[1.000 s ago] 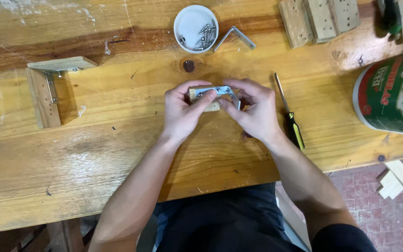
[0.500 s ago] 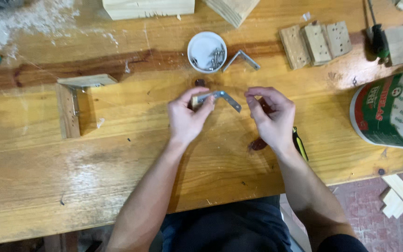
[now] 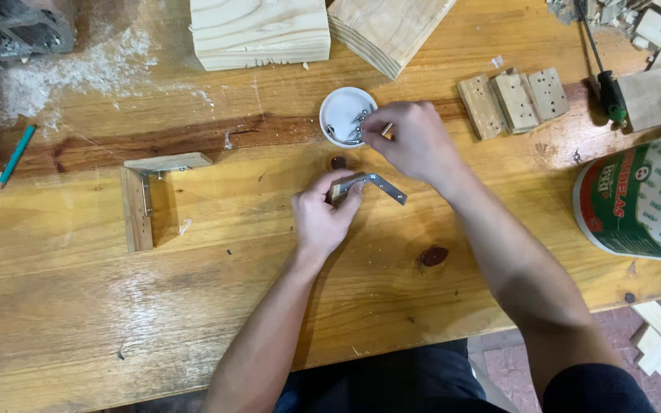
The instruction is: The person attaches metal L-brackets to small wooden blocks using a screwdriver and screws. They align the brackets, insert screws, and tighten them to secure the joints, repeating the process for multiple blocks.
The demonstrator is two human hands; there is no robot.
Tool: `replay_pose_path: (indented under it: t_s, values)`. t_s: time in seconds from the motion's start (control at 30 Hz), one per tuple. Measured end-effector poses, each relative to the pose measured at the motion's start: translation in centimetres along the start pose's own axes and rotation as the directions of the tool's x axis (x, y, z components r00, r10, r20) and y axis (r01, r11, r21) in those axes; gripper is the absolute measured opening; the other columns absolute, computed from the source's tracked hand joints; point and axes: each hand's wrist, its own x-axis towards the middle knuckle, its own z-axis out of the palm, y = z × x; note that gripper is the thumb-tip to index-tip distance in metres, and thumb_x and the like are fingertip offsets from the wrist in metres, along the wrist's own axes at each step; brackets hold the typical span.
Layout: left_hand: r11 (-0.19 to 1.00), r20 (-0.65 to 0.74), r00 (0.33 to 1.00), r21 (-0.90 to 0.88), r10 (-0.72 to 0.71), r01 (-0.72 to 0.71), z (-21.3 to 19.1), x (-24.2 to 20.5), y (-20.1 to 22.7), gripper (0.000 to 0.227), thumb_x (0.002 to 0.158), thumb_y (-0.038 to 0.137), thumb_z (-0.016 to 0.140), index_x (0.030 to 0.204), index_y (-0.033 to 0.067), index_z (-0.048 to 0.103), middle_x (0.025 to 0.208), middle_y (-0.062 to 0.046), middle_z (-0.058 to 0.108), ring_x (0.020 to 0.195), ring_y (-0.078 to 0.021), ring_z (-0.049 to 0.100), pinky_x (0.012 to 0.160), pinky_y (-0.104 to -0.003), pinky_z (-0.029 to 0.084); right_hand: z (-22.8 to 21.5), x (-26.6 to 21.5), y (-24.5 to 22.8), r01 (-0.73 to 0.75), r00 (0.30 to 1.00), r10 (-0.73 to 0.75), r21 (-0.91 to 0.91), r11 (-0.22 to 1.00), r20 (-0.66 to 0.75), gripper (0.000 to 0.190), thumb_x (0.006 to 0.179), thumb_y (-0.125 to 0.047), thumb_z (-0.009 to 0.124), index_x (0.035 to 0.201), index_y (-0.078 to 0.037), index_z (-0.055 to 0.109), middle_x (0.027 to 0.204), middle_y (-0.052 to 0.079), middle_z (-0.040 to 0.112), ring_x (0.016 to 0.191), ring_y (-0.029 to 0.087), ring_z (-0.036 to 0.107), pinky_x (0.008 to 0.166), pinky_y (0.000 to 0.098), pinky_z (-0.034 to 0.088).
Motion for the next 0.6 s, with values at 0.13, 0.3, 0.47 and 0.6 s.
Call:
replay_pose_path:
  t_s: [0.13,0.3,0.47,0.6]
  values:
    - [1.000,-0.002,1.000,-0.007,-0.013,0.013,0.0,0.1,0.3,0.017,0.079,0.009,0.082,0.095,0.0133,0.080,0.080,-0.012,0.078,0.077,-0.0310,0.077,0.064,-0.039,0.060,3.1,2.0,3.1,-0.124,0.987,0.137,-0.142,0.982,0.088,0.010,0.083,-0.014,0.078,0.092,-0.016,0.079,0.083,0.004,0.075,0.080,0.032,0.072,0.073,0.0512,0.059]
    - [1.000,0.005,1.000,-0.003,0.011,-0.011,0.1,0.1,-0.2,0.017,0.079,0.007,0.083,0.096,0.0099,0.080,0.080,-0.015,0.078,0.077,-0.0351,0.077,0.063,-0.041,0.059,4.3,2.8,3.3,-0.202,0.967,0.230,-0.220,0.954,0.109,0.019,0.078,-0.010,0.081,0.097,-0.014,0.080,0.086,0.003,0.075,0.081,0.028,0.074,0.073,0.0500,0.061]
    - [1.000,-0.007,1.000,-0.010,0.009,-0.009,0.0,0.2,0.0,0.018,0.079,0.007,0.082,0.095,0.0121,0.080,0.081,-0.013,0.078,0.077,-0.0329,0.077,0.063,-0.040,0.059,5.4,3.1,4.4,-0.168,0.973,0.195,-0.202,0.965,0.122,0.017,0.079,-0.013,0.079,0.095,-0.018,0.079,0.084,0.000,0.073,0.085,0.029,0.074,0.076,0.0514,0.062]
    - [0.999,-0.017,1.000,-0.024,0.022,-0.022,0.1,-0.1,-0.5,0.017,0.079,0.007,0.083,0.095,0.0128,0.081,0.081,-0.012,0.078,0.077,-0.0300,0.077,0.064,-0.038,0.059,5.6,3.0,4.9,-0.118,0.979,0.143,-0.168,0.979,0.147,0.014,0.080,-0.009,0.077,0.093,-0.015,0.080,0.084,0.006,0.074,0.087,0.033,0.074,0.076,0.0516,0.061]
